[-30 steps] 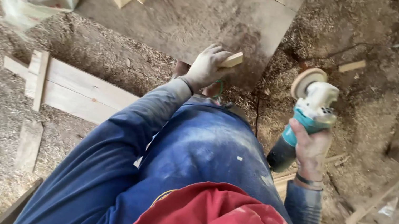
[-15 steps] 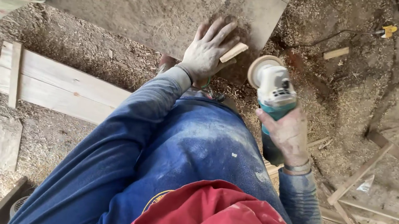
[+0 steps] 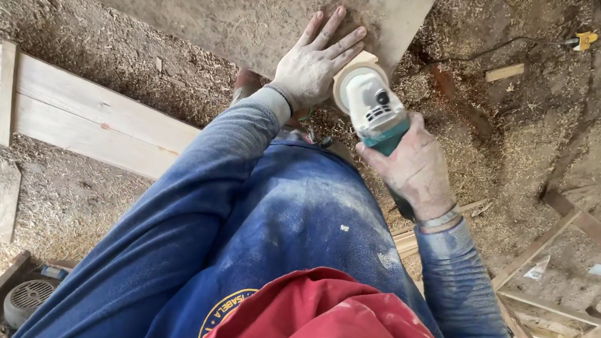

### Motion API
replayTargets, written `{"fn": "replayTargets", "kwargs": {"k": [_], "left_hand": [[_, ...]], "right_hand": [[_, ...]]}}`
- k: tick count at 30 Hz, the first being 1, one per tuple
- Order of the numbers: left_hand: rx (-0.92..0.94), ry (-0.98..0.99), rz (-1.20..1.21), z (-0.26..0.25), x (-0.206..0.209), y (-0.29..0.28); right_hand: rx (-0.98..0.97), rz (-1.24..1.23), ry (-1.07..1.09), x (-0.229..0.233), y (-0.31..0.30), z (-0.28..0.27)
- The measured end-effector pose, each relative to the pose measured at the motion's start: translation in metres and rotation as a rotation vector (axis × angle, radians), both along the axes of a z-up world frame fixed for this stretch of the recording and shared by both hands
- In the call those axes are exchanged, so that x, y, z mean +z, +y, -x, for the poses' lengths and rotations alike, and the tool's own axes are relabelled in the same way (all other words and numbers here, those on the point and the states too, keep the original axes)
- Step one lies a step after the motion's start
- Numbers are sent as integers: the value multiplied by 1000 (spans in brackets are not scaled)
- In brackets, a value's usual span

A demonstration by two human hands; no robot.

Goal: Sanding small wooden blocks with an angle grinder and sorting them on a workbench.

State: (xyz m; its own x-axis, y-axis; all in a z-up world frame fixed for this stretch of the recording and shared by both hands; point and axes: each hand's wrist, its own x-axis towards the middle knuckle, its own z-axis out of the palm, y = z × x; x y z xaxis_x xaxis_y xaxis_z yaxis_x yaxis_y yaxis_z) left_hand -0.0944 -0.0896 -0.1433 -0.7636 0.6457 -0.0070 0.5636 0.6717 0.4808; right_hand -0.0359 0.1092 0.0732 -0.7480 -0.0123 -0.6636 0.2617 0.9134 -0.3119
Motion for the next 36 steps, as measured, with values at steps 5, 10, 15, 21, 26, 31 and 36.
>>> {"fn": "replayTargets", "kwargs": {"k": [5,10,15,21,26,31,36], "left_hand": [[-16,-35,6,4,12,-2],[-24,-7,-3,3,8,-2],[-16,-42,18,3,8,0],[-9,34,32,1,-4,0],[-24,-11,27,3,7,-2],[-21,-103,10,4,9,1],[-19,-50,20,2,7,0]], "right_hand": [[-47,65,97,-9,24,4],[-144,93,133,-6,19,6],[-12,41,57,-5,-3,-1],[-25,-3,40,-10,17,6],[-52,10,106,-11,32,5],[68,-67,-50,-8,11,3],[75,-5,-26,-3,10,5]]}}
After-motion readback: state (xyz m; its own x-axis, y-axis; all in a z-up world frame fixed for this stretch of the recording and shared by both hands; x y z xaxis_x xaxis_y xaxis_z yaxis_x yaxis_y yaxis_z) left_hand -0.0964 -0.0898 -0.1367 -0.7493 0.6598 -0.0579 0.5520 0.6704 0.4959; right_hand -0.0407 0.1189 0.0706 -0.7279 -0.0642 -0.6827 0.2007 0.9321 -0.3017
